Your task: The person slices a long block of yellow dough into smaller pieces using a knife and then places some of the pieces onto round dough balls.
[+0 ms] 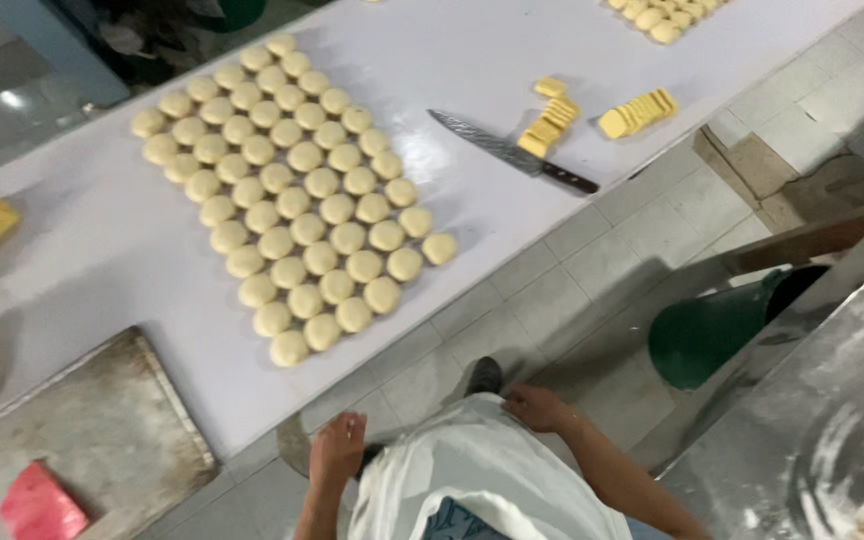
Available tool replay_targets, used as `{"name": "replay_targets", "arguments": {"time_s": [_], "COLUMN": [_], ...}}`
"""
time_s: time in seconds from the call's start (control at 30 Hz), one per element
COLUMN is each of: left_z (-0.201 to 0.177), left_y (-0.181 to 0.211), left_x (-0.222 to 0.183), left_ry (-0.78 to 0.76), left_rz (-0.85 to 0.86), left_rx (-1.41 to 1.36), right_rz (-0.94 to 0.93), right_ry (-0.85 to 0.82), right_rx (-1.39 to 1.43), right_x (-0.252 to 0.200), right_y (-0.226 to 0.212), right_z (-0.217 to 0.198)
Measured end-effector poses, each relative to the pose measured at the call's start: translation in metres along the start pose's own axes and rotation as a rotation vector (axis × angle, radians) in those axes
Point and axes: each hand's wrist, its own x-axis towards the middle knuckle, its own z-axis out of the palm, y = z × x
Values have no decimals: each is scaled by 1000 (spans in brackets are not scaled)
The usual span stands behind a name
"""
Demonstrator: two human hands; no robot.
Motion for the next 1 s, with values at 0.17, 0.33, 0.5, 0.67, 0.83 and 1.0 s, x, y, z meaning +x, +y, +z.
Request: {"name": "replay_targets", "arguments": {"time_s": [0.17, 0.33, 0.5, 0.67, 0.83, 1.0], "left_z": [69, 130, 155, 145, 165, 156], "left_y": [121, 275, 386, 384, 365, 331], "left_x": [69, 125, 173, 199, 236, 216], "left_ry": [-7, 71, -264, 31, 77, 56], "left_rz": [600, 671, 713, 372, 331, 510], "left_rx": [374, 154, 721, 559, 466, 197], "right_rz": [-8, 134, 81, 85, -58, 43], "right_ry": [190, 280, 275, 249, 165, 205], "right_rx": [261, 283, 345, 596, 335, 382], "right_x": [20, 17, 23, 37, 63, 83], "right_y": [101, 157, 174, 192, 204, 229], "right_z": [-66, -120, -142, -139, -176, -250]}}
